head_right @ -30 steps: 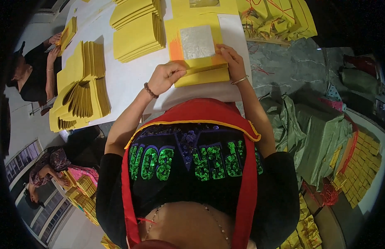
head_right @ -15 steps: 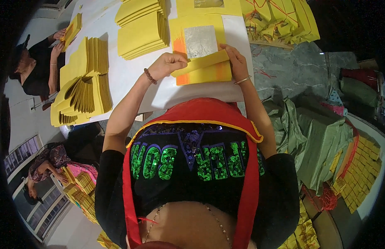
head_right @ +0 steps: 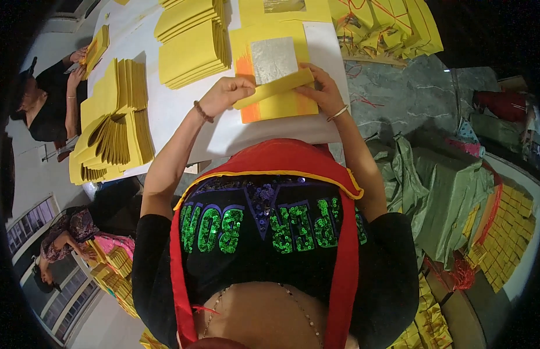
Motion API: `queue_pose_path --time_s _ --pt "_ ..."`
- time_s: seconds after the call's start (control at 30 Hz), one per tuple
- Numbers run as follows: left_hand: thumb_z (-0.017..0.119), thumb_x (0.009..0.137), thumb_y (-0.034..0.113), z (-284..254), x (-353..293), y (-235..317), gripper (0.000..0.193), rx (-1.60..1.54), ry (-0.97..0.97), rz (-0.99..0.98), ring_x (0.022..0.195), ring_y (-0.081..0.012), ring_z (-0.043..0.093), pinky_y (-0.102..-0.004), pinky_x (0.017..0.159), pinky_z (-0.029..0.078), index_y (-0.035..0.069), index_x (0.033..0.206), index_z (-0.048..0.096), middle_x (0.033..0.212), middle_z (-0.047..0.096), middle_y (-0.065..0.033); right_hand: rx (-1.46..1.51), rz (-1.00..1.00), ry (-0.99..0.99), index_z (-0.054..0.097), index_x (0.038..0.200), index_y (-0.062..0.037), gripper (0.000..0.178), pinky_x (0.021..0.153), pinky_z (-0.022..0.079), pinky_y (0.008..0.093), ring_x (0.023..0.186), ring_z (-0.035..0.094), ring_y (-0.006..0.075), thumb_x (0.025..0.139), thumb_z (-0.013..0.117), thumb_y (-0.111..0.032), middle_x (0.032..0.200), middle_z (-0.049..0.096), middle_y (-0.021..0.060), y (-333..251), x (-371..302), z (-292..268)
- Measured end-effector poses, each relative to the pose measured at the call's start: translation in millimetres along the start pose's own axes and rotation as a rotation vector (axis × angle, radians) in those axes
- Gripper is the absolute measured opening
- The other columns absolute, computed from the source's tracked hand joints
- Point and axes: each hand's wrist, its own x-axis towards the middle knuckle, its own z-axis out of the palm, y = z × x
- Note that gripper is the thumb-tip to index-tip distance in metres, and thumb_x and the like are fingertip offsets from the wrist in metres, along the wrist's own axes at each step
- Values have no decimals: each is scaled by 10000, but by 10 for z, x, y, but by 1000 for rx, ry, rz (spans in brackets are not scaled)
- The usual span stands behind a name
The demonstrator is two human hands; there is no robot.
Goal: Folding stacks of yellow sheets of paper on a workbench.
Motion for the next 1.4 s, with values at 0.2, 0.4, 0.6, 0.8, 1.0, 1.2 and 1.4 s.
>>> queue_pose_path --time_s 0.2,0.4,0.6,0.8,1.0,1.2,1.4 --pt "719 716 265 33 -289 23 731 337 70 435 1237 -272 333 -386 1014 278 96 1332 364 1309 411 -139 -62 -24 6 587 1054 -45 337 967 360 307 1190 428 214 726 628 18 1308 430 110 76 -9 -77" --pt "530 667 -48 215 40 -316 470 851 566 670 993 -296 449 -368 838 385 129 1099 584 1123 526 -87 -9 13 -14 582 1081 -66 357 973 356 314 1191 428 228 732 641 -26 1281 460 111 -39 20 -68" --pt "519 693 19 258 -192 -47 438 1174 630 786 952 -268 491 -355 789 404 152 1105 589 1070 551 -86 -665 -272 39 608 1058 -124 325 970 328 373 1188 422 281 738 661 -111 1259 485 89 -483 -13 -49" --pt "519 705 36 444 -385 -199 389 957 526 736 875 -244 549 -333 710 451 118 1077 596 964 588 -86 -902 -383 -258 636 990 -141 240 854 365 386 1109 487 255 753 647 -173 1129 576 43 -702 -203 -32" --pt "566 785 133 348 -213 -198 146 538 575 390 647 -313 563 -379 578 443 41 892 603 708 585 -155 -457 186 -130 613 1005 -74 241 698 445 262 876 607 171 785 636 -168 918 653 61 -587 -146 80" --pt "579 844 178 254 24 -373 197 -23 564 94 488 -90 426 -270 464 362 -3 766 583 521 467 -22 -249 181 172 492 1194 -36 468 719 463 244 808 610 119 799 647 -234 862 660 75 -505 -9 242" --pt "575 848 126 296 54 -235 203 -258 583 66 480 -45 406 -226 437 340 16 1009 519 560 500 15 -461 114 236 518 1213 -61 459 740 466 250 822 624 153 803 635 -229 927 657 118 -371 10 187"
